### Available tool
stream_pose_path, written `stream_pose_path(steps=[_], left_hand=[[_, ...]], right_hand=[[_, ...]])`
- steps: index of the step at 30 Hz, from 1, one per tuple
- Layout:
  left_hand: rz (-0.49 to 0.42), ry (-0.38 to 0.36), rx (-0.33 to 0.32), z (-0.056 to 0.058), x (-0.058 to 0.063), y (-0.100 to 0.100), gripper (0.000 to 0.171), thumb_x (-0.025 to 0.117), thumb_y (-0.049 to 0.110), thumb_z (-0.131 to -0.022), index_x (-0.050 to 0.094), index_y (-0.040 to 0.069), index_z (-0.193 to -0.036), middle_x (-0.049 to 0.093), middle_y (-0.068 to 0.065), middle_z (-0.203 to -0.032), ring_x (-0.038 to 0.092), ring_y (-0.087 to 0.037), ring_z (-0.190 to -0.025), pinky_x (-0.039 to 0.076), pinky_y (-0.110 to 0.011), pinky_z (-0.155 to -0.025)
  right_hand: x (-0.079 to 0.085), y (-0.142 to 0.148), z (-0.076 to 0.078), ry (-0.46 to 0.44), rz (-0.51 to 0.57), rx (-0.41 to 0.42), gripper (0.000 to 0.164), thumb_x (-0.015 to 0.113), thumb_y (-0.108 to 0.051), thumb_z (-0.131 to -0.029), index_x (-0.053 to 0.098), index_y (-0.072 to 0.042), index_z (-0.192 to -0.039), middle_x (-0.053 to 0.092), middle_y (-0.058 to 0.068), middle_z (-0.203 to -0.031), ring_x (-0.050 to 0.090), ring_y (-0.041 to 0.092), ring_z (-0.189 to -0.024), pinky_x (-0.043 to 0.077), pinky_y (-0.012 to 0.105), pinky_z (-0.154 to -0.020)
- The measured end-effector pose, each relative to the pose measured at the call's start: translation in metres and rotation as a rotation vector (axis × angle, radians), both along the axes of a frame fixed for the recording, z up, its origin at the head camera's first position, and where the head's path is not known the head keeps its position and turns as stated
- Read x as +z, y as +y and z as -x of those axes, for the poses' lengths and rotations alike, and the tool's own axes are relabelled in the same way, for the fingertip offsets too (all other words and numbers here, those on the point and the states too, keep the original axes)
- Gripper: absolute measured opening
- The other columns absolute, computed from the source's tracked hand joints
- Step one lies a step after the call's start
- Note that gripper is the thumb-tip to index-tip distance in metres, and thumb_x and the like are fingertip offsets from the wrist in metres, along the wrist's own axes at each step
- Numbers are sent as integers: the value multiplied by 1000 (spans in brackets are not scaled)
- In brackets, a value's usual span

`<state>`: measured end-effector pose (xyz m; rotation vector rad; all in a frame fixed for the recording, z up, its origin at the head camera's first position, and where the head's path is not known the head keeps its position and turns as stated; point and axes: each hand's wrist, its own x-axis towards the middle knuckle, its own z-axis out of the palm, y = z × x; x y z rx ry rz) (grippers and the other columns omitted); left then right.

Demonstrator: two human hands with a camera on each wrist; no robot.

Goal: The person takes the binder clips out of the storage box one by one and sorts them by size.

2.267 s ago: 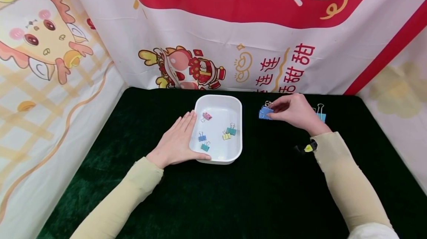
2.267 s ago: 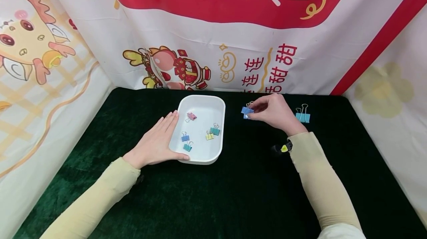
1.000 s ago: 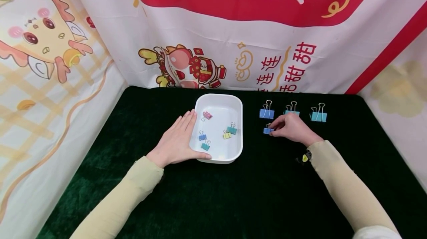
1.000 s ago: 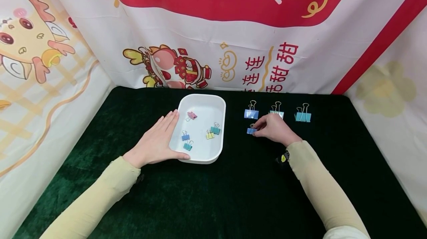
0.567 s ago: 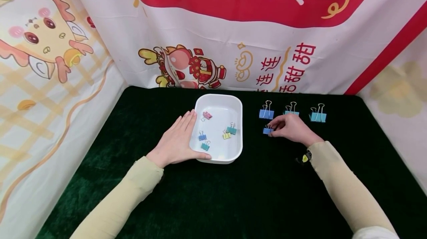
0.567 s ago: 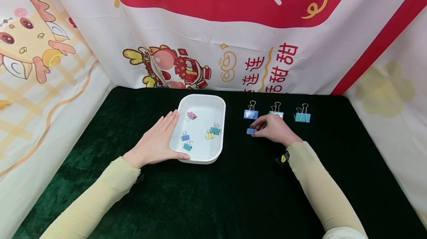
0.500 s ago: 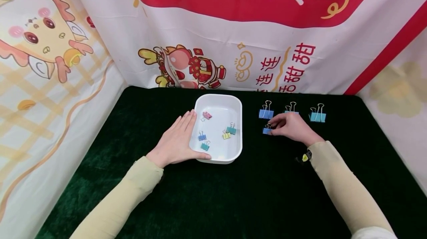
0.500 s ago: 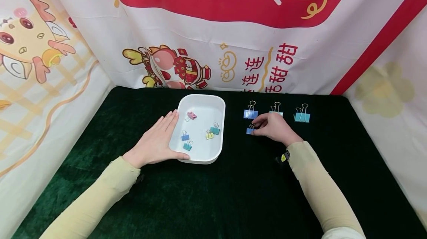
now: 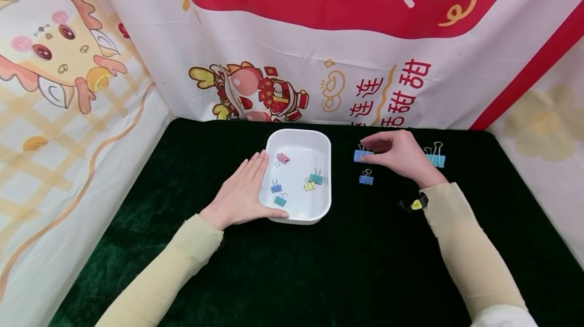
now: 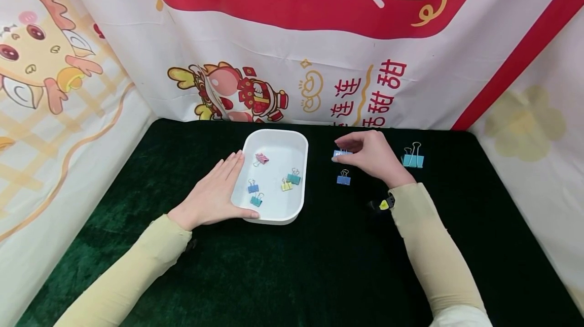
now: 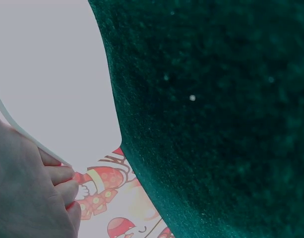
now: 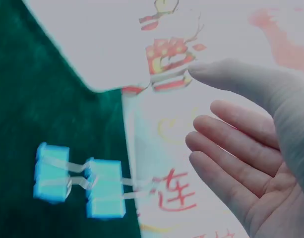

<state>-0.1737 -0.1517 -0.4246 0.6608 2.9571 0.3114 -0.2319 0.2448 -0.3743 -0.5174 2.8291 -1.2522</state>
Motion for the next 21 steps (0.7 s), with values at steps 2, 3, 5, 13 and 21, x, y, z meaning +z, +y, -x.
stream_pose_path(steps=[2, 3, 5, 13, 21], left_hand=[[1, 2, 1, 0, 0, 0, 145, 43, 103, -62, 4, 9, -164, -1, -5, -170, 0, -20, -155, 4, -40, -123], [2, 1, 3, 0, 0, 0, 145, 43, 103, -62, 3, 9, -164, -1, -5, -170, 0, -19, -155, 3, -40, -123], [0, 2, 3, 0, 0, 0, 145, 44, 103, -62, 4, 8, -164, -1, -6, -170, 0, -20, -155, 3, -40, -123], [12, 6, 3, 0, -2, -1, 144, 45, 102, -62, 2, 9, -164, -1, -6, -170, 0, -20, -155, 3, -40, -123], [-24, -15, 3, 1, -1, -2, 139, 57, 94, -67, 3, 10, -164, -1, -5, -170, -1, -19, -155, 3, -42, -123]], right_hand=[[6, -8, 0, 9, 8, 13, 45, 90, -35, -80, 77, -12, -117, 74, 6, -114, 70, 24, -102, 57, 46, -90], [9, -12, -1, 8, 13, 22, 46, 90, -35, -80, 77, -12, -117, 74, 6, -114, 70, 24, -103, 56, 47, -91], [14, -20, -1, 7, 23, 36, 45, 91, -34, -78, 77, -14, -117, 74, 3, -114, 69, 21, -104, 56, 47, -92], [27, -63, 1, -9, 60, 117, 44, 91, -31, -78, 77, -14, -117, 74, 0, -114, 69, 20, -106, 56, 44, -92], [18, -105, 16, -37, 62, 214, 42, 90, -27, -80, 78, -12, -116, 74, 0, -114, 70, 17, -104, 57, 38, -91]])
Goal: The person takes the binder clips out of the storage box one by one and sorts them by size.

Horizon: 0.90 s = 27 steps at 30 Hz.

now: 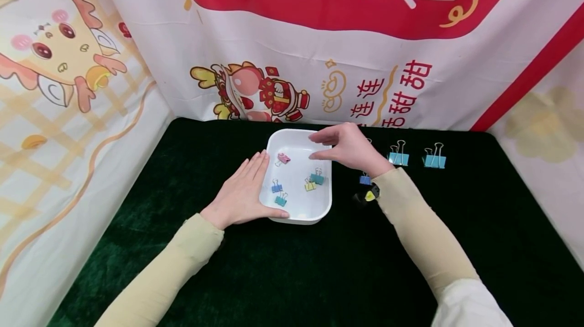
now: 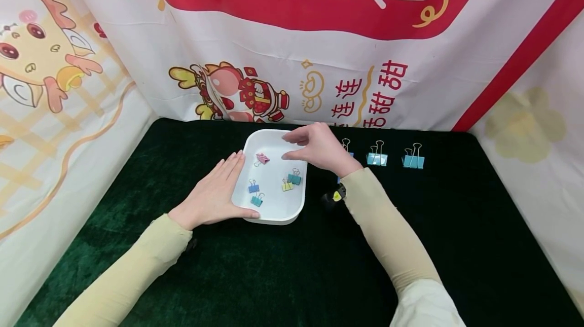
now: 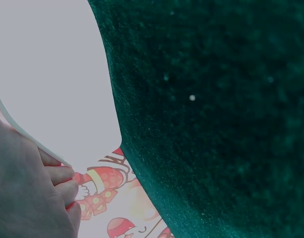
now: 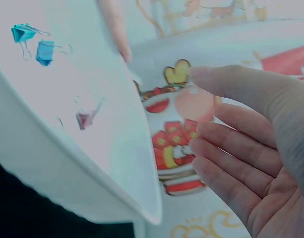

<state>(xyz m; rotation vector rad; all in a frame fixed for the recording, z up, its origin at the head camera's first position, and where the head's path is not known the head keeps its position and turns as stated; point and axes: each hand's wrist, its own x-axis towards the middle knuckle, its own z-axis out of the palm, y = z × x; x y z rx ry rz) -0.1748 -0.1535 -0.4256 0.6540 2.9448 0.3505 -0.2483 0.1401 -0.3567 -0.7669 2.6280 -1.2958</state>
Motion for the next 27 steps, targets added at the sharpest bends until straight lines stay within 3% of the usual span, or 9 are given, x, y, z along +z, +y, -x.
stream_pose_path(steps=[8, 15, 21, 27], left_hand=[[12, 6, -4, 0, 1, 0, 141, 49, 100, -64, 5, 10, -164, 0, -4, -170, 0, -19, -155, 4, -42, -123], [7, 21, -17, 0, 0, -1, 140, 47, 100, -66, 8, 9, -164, 2, -5, -170, 1, -20, -155, 5, -43, -123], [18, 22, -4, -1, -1, 0, 140, 48, 100, -65, 6, 10, -164, 1, -4, -170, 0, -19, -155, 4, -42, -123], [25, 34, 0, -2, -1, 1, 142, 45, 102, -63, 7, 10, -164, 1, -3, -170, 0, -17, -154, 3, -40, -123]], right_hand=[[-16, -38, 19, -32, -33, 60, 43, 89, -25, -82, 76, -10, -120, 73, 9, -118, 68, 27, -111, 55, 33, -92], [-29, -61, 31, -113, -85, 16, 57, 88, -43, -80, 74, -10, -125, 73, 7, -121, 68, 20, -110, 54, 37, -96], [-41, -71, 38, -160, -124, -43, 53, 88, -39, -82, 74, -12, -125, 73, 4, -119, 67, 15, -109, 53, 37, -96], [-53, -78, 41, -157, -192, -42, 44, 85, -35, -86, 75, -12, -122, 74, 3, -116, 67, 15, -105, 54, 37, -94]])
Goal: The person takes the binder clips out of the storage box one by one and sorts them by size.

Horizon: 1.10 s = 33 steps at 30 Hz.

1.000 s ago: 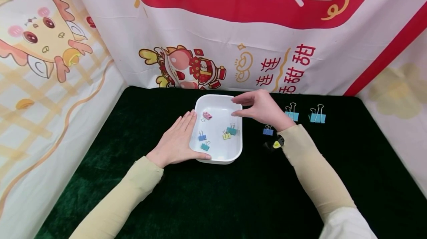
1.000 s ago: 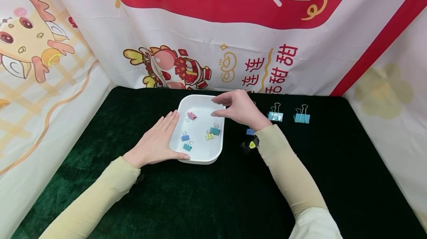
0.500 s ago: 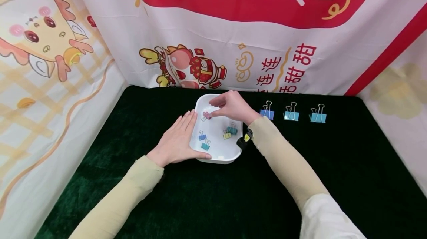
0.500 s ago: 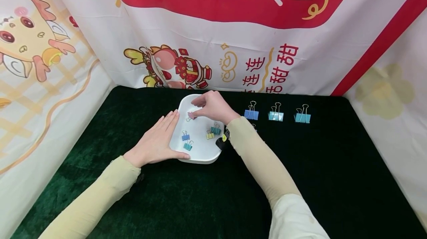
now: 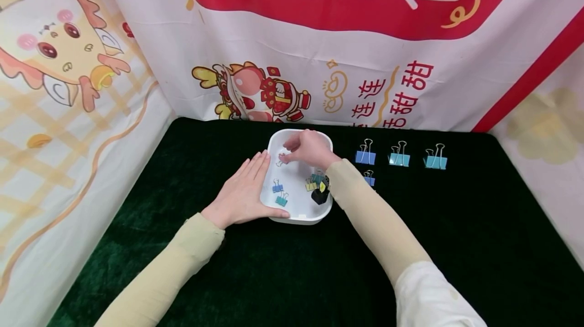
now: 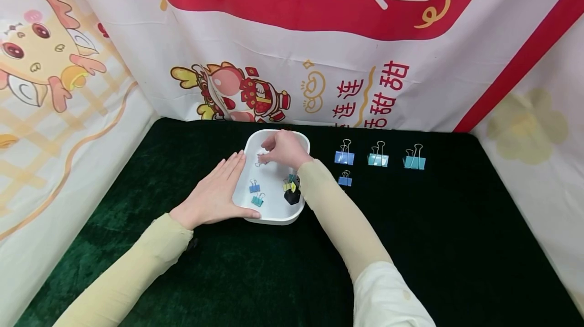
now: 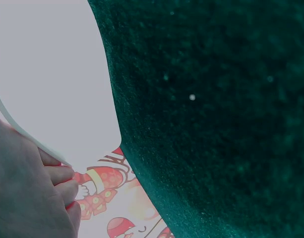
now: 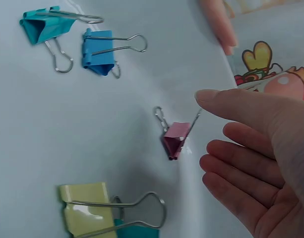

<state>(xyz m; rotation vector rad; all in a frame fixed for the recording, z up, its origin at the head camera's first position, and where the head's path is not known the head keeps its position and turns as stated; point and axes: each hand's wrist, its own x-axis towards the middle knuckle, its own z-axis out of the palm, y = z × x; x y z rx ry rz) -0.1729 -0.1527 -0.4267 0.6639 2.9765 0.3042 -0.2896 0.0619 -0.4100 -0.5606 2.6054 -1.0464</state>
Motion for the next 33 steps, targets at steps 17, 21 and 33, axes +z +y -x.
stream_pose_path(steps=[17, 21, 33], left_hand=[[-20, 5, -17, -1, 2, -1, 141, 45, 101, -64, 9, 8, -164, 3, -6, -170, 2, -19, -155, 5, -41, -123], [-9, 0, -15, -1, 2, -1, 142, 44, 102, -64, 8, 8, -164, 2, -5, -170, 1, -19, -155, 4, -41, -123], [-18, 1, -18, -3, 5, 0, 141, 45, 101, -65, 8, 7, -164, 2, -7, -170, 2, -20, -155, 5, -41, -123]], right_hand=[[-14, -16, -3, 64, -39, -10, 22, 82, -23, -90, 80, -11, -108, 76, -2, -96, 68, 10, -87, 58, 28, -80], [-14, -15, -3, 65, -48, 31, 19, 81, -17, -90, 80, -8, -108, 76, 0, -94, 68, 11, -84, 58, 27, -79], [-15, -20, -3, 201, -179, 97, 14, 80, -18, -91, 82, -12, -104, 75, -4, -89, 65, 8, -83, 55, 24, -82]])
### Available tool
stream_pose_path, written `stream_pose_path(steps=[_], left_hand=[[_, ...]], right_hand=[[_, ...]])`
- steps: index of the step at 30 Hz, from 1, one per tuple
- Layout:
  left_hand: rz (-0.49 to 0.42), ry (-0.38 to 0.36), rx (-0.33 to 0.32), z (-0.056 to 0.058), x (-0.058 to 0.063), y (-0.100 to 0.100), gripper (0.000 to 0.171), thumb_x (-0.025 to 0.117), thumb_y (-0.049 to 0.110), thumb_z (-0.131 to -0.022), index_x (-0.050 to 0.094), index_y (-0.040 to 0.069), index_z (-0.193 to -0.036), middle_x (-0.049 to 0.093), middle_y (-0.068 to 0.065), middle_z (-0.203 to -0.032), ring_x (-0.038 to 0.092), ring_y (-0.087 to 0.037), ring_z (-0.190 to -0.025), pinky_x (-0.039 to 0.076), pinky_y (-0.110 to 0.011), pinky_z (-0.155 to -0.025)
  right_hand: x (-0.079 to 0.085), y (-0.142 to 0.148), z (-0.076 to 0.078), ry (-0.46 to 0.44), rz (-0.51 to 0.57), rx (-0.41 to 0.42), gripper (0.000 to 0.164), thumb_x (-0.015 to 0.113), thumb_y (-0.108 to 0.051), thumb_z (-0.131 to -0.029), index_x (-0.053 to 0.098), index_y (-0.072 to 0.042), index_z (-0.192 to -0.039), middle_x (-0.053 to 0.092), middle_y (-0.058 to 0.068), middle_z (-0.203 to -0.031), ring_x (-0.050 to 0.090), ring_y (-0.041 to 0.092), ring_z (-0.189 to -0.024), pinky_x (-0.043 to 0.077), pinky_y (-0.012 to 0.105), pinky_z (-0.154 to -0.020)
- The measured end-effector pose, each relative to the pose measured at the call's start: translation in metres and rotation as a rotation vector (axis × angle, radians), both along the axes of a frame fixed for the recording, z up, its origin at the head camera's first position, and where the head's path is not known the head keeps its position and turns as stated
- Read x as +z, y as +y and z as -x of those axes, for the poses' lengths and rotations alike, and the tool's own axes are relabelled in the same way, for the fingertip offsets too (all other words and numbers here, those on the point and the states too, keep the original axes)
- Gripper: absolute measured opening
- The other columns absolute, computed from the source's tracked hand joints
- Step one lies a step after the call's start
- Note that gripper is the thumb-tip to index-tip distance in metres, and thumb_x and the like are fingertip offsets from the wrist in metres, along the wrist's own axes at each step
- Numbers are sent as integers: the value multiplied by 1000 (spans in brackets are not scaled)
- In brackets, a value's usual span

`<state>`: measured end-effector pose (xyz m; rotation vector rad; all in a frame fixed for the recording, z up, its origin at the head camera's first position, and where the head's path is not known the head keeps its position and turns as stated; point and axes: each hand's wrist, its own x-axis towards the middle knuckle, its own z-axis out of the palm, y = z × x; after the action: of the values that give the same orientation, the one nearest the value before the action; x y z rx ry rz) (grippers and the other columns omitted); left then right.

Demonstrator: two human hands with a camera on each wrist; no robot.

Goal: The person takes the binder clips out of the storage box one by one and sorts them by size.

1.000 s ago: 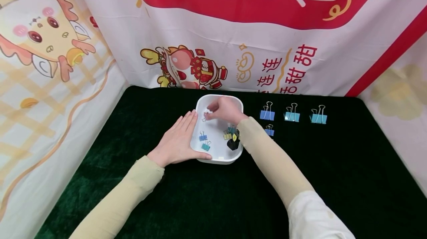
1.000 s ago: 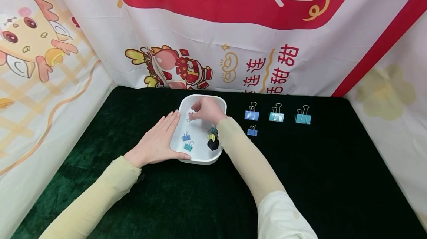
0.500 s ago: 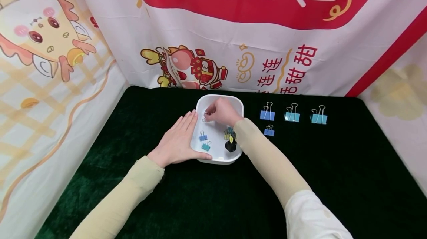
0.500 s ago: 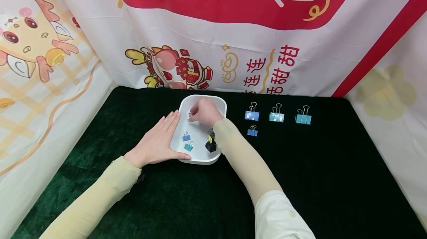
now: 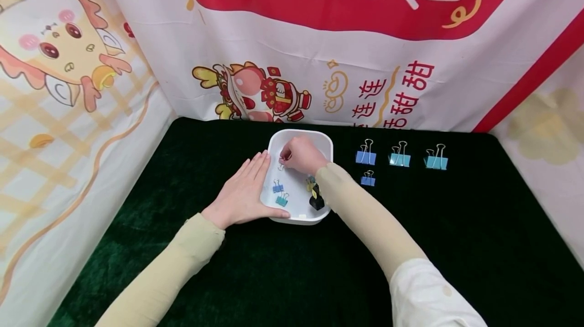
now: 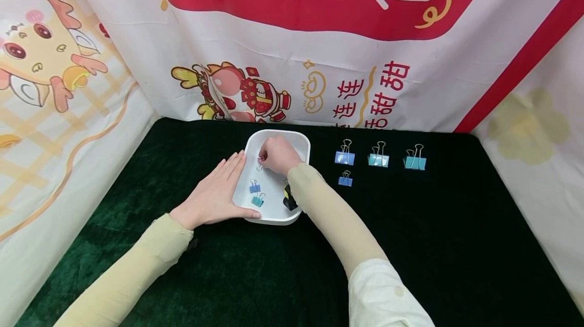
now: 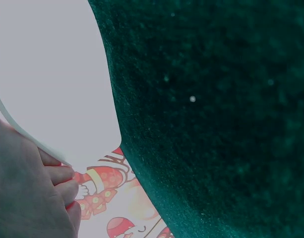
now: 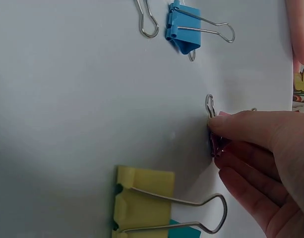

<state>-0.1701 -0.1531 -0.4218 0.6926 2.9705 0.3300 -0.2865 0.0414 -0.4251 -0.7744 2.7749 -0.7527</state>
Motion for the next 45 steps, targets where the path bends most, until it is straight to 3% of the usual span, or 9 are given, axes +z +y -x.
stream_pose_path(steps=[14, 22, 32, 38, 45], left_hand=[[12, -8, 5, -1, 0, 1, 140, 44, 101, -65, 8, 8, -164, 2, -6, -170, 1, -19, -155, 4, -41, -123], [9, 1, 3, -1, 0, 1, 140, 44, 101, -65, 9, 8, -164, 4, -7, -170, 2, -20, -155, 5, -41, -123], [11, -7, 7, -1, 0, 0, 140, 44, 101, -66, 7, 9, -164, 3, -6, -170, 2, -20, -155, 5, -42, -123], [12, -8, 17, 1, 0, 0, 140, 46, 100, -65, 6, 10, -164, 4, -6, -170, 2, -20, -155, 4, -42, -123], [4, -14, 13, 1, -2, 0, 140, 51, 98, -66, 5, 10, -164, 2, -6, -170, 1, -20, -155, 4, -41, -123]], right_hand=[[-1, 0, 1, -58, 3, -23, 26, 80, -20, -91, 77, -9, -114, 73, -1, -92, 65, 12, -82, 56, 26, -82], [0, 1, 1, -40, 28, -26, 20, 78, -19, -92, 77, -7, -108, 72, -1, -89, 65, 12, -79, 56, 25, -79], [4, 6, -1, -76, 104, -60, 31, 76, -22, -94, 71, -8, -122, 72, 2, -99, 66, 13, -83, 57, 26, -75], [11, 15, -2, -89, 153, -90, 31, 79, -20, -91, 70, -11, -119, 70, 2, -105, 65, 15, -92, 57, 30, -81], [14, 19, -3, -93, 202, -83, 33, 84, -16, -86, 67, -15, -114, 70, -1, -102, 66, 11, -88, 57, 29, -81]])
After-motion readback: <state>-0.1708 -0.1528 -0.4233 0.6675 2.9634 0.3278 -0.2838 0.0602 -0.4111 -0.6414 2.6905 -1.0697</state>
